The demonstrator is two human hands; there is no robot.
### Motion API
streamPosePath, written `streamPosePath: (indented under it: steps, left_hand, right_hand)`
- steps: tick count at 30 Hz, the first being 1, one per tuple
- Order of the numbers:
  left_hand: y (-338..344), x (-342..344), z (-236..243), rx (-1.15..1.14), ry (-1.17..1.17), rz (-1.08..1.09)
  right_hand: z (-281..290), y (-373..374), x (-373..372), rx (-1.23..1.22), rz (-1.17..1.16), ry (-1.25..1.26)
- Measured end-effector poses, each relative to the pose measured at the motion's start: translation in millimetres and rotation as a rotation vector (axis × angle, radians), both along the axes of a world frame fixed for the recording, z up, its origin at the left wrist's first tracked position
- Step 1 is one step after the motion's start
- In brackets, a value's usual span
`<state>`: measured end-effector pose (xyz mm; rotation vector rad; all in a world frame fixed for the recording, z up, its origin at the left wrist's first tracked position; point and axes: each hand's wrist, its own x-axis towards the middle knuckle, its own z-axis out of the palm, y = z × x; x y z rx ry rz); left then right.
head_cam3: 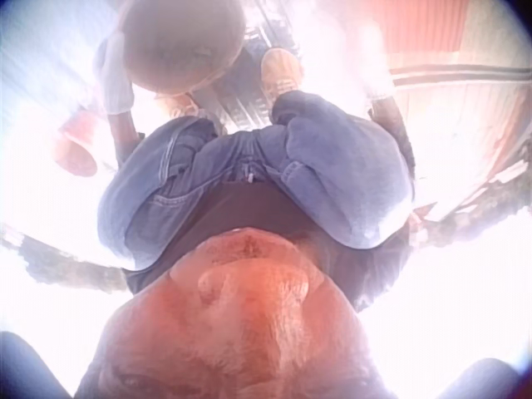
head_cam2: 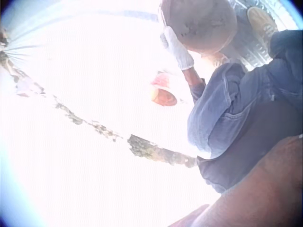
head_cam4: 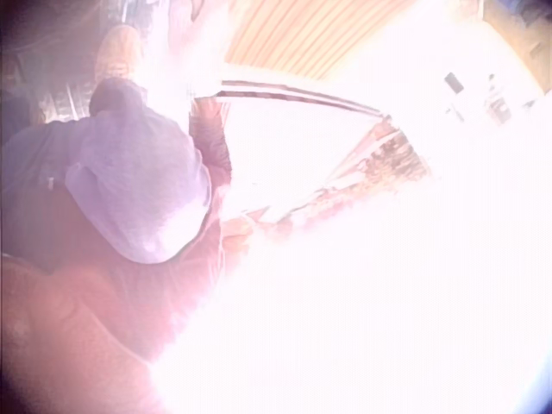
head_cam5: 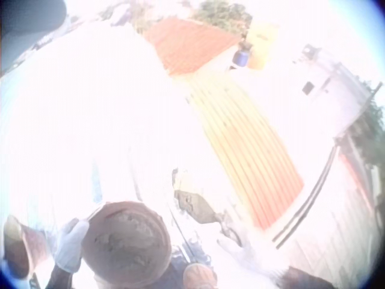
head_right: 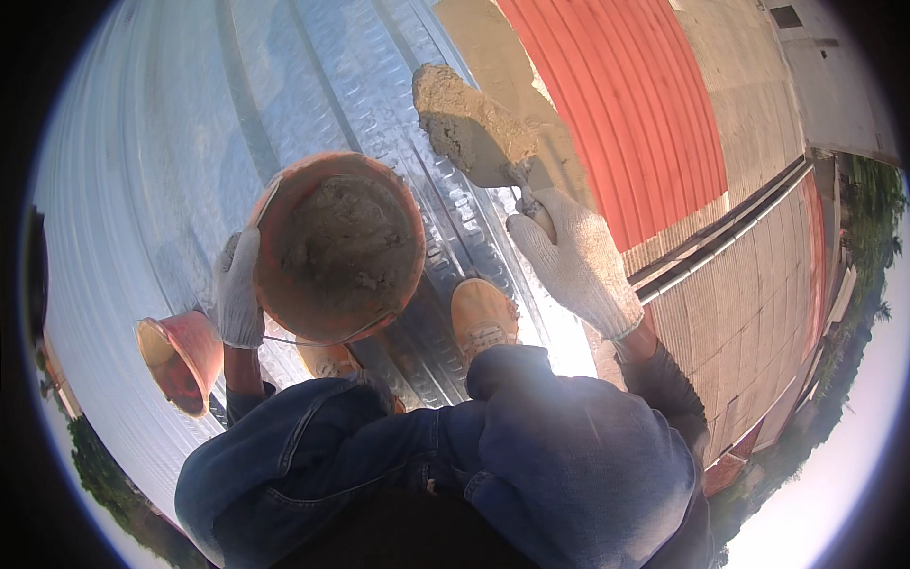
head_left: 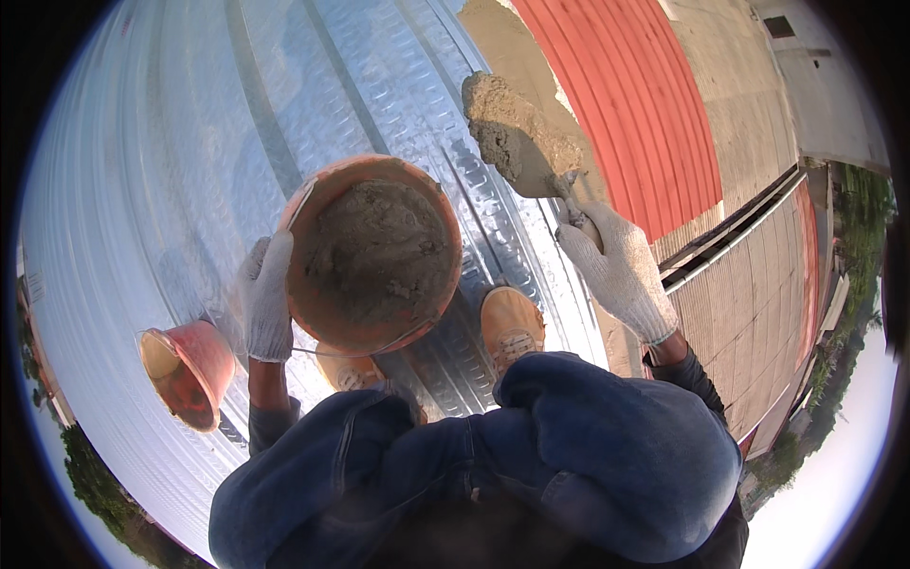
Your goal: The person scoops cement from a bucket with a trowel and spreads it onto a corrugated metal roof surface. The person repeatedly scoops and applies the material along the roof ridges and seams.
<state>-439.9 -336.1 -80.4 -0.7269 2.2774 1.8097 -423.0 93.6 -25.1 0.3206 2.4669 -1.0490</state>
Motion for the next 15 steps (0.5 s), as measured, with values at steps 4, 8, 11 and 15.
streamPosePath:
  steps: [4,8,11,15]
  left_hand:
    - [9,-2,-1,0.022,-0.01,0.063]
    - [-1,4,0,-0.033,-0.048,0.005]
    - [-8,14,-11,0.013,-0.049,0.019]
    - [7,11,1,0.013,-0.041,0.086]
  right_hand:
    - [-71,16,-47,0.161,-0.016,0.337]
    - [-114,31,-97,0.258,-0.065,0.436]
    - [-112,61,-122,0.248,-0.062,0.457]
    - [-119,93,-174,0.337,0.163,0.278]
